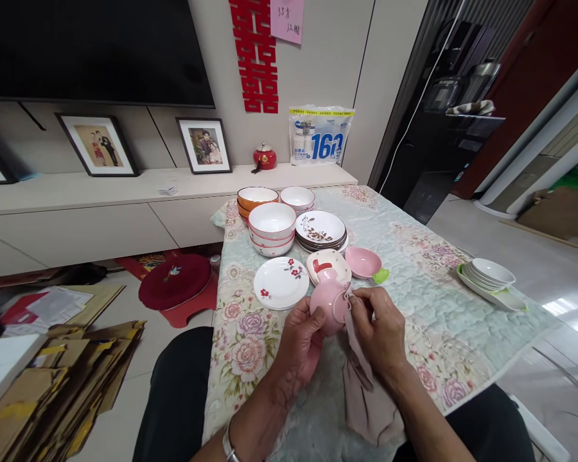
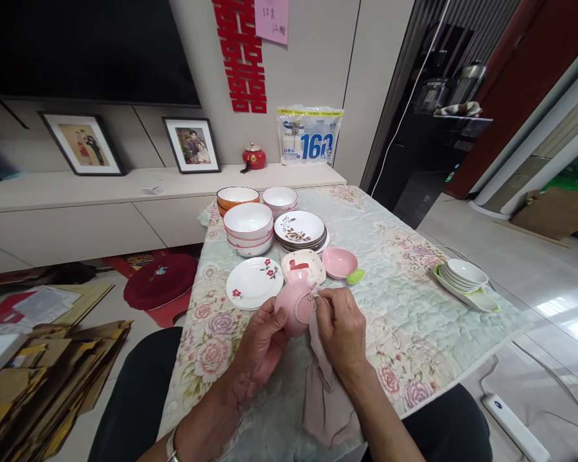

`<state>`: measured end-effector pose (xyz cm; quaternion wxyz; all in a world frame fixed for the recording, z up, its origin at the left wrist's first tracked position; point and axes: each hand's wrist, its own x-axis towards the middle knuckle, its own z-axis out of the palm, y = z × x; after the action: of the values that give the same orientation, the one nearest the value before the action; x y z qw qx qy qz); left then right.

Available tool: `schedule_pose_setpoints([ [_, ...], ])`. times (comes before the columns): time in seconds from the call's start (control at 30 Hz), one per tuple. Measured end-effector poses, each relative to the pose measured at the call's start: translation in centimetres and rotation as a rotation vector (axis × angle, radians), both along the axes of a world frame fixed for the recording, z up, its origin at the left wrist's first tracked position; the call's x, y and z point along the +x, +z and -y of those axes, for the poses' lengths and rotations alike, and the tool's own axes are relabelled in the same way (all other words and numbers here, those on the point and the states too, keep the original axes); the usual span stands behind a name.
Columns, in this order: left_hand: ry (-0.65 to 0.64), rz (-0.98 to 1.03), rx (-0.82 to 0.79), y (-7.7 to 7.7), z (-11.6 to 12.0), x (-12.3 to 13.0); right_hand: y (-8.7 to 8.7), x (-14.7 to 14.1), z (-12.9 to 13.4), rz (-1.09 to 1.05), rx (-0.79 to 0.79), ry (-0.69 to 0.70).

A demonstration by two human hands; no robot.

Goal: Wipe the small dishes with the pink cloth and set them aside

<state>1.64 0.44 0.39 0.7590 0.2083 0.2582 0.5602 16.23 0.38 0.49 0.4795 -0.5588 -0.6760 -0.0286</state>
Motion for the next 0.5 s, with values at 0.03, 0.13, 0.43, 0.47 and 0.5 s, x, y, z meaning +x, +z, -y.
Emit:
schedule_pose_setpoints([
  [0.03,0.014,-0.005,0.004,0.01,-0.05,-0.03,-0.21,0.0,-0.04,-0.014,-0.025,-0.019],
  [0.13,0.043,-0.019,0.001,0.11,-0.15,-0.15,-0.51,-0.26,0.16,-0.015,-0.051,0.016],
  [0.43,-0.003,0.008,0.001,0.0,-0.04,0.1,-0.44,0.16,-0.25,-0.151,-0.039,0.011],
  [0.47,0.0,0.01,-0.003,-0.04,-0.07,0.07,-0.45,0.25,-0.37,-0.249,-0.098,-0.001],
  [0.5,0.006,0.013,-0.007,-0.05,-0.12,0.03,-0.48,0.36,-0.49,-0.369,-0.169,0.007],
])
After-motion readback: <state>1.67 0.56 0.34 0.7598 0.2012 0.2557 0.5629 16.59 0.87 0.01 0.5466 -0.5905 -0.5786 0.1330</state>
